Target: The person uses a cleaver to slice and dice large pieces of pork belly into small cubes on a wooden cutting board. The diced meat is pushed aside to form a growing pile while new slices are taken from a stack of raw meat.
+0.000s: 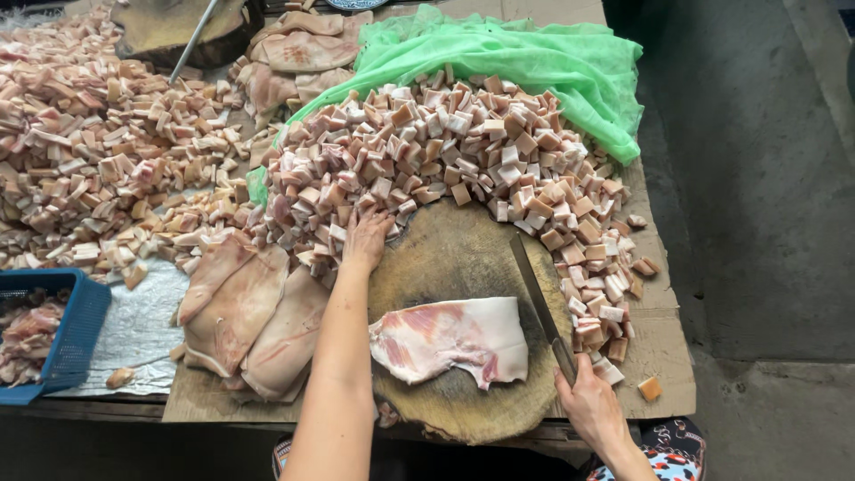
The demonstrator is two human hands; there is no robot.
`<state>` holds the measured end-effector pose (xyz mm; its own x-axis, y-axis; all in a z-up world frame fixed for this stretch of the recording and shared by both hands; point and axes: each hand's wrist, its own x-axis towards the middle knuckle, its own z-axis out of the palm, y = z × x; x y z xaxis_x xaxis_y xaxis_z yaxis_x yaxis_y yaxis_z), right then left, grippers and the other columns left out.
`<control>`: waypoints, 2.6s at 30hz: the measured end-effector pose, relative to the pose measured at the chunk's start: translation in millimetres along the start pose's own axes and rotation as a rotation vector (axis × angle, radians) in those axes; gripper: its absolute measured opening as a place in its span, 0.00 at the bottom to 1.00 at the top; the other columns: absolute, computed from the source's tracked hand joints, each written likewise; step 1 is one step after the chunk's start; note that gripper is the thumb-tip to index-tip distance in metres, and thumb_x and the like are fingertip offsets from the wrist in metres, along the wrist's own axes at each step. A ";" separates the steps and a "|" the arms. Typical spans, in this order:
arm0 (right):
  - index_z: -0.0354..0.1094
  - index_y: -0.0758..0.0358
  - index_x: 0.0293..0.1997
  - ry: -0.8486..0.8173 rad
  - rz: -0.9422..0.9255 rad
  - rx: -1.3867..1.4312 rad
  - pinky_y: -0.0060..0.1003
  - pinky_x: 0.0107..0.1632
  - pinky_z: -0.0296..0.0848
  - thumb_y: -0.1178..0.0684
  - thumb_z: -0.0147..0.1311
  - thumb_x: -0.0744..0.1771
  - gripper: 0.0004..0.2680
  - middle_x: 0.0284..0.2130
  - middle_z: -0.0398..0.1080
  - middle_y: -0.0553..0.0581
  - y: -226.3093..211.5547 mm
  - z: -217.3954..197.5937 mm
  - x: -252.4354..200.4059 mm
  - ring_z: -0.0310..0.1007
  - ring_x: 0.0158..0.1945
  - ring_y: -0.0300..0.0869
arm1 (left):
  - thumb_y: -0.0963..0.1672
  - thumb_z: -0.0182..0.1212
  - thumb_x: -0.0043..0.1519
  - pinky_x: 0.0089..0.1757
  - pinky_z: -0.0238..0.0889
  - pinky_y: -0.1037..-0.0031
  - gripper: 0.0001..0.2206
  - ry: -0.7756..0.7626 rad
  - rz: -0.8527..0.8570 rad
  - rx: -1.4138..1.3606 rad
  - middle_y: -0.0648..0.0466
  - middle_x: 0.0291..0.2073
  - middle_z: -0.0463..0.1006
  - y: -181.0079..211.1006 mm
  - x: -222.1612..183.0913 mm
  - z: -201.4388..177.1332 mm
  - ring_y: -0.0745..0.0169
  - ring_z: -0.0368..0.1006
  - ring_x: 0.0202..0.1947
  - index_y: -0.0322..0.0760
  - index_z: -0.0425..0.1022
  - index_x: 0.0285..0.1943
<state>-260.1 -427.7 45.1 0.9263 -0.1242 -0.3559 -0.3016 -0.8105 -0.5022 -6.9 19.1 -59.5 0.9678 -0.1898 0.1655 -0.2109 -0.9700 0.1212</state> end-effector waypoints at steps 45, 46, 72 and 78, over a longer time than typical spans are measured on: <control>0.60 0.68 0.53 -0.103 -0.184 0.073 0.59 0.42 0.71 0.45 0.51 0.68 0.16 0.30 0.74 0.78 -31.4 -22.1 -96.6 0.75 0.39 0.70 | 0.44 0.65 0.64 0.47 0.71 0.65 0.14 -0.107 -0.422 -0.645 0.41 0.43 0.82 162.6 -214.2 -105.4 0.50 0.80 0.43 0.31 0.77 0.54; 0.60 0.68 0.53 -0.084 -0.225 0.080 0.58 0.41 0.72 0.45 0.51 0.68 0.15 0.28 0.74 0.77 -38.1 -25.5 -99.4 0.76 0.37 0.69 | 0.44 0.65 0.65 0.47 0.71 0.67 0.13 -0.157 -0.450 -0.681 0.42 0.43 0.83 158.6 -213.2 -109.4 0.53 0.81 0.42 0.32 0.77 0.55; 0.60 0.64 0.43 0.080 -0.418 0.529 0.51 0.23 0.71 0.43 0.47 0.68 0.13 0.16 0.71 0.66 -142.4 -28.4 -122.4 0.74 0.17 0.57 | 0.46 0.60 0.64 0.26 0.73 0.73 0.13 0.141 -0.818 -1.247 0.46 0.40 0.79 143.0 -242.3 -132.5 0.62 0.78 0.25 0.32 0.73 0.50; 0.59 0.66 0.48 -0.175 -0.319 0.063 0.62 0.39 0.71 0.44 0.51 0.68 0.14 0.27 0.72 0.78 -122.0 47.3 -88.2 0.74 0.35 0.72 | 0.46 0.65 0.61 0.47 0.70 0.61 0.14 0.098 -0.528 -0.777 0.41 0.44 0.79 146.5 -229.3 -120.9 0.46 0.78 0.43 0.31 0.78 0.50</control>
<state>-315.7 -290.9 100.5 0.9247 0.2337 -0.3005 -0.0220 -0.7552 -0.6552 -276.3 -61.1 38.7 0.9560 0.2928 -0.0198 0.1844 -0.5467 0.8167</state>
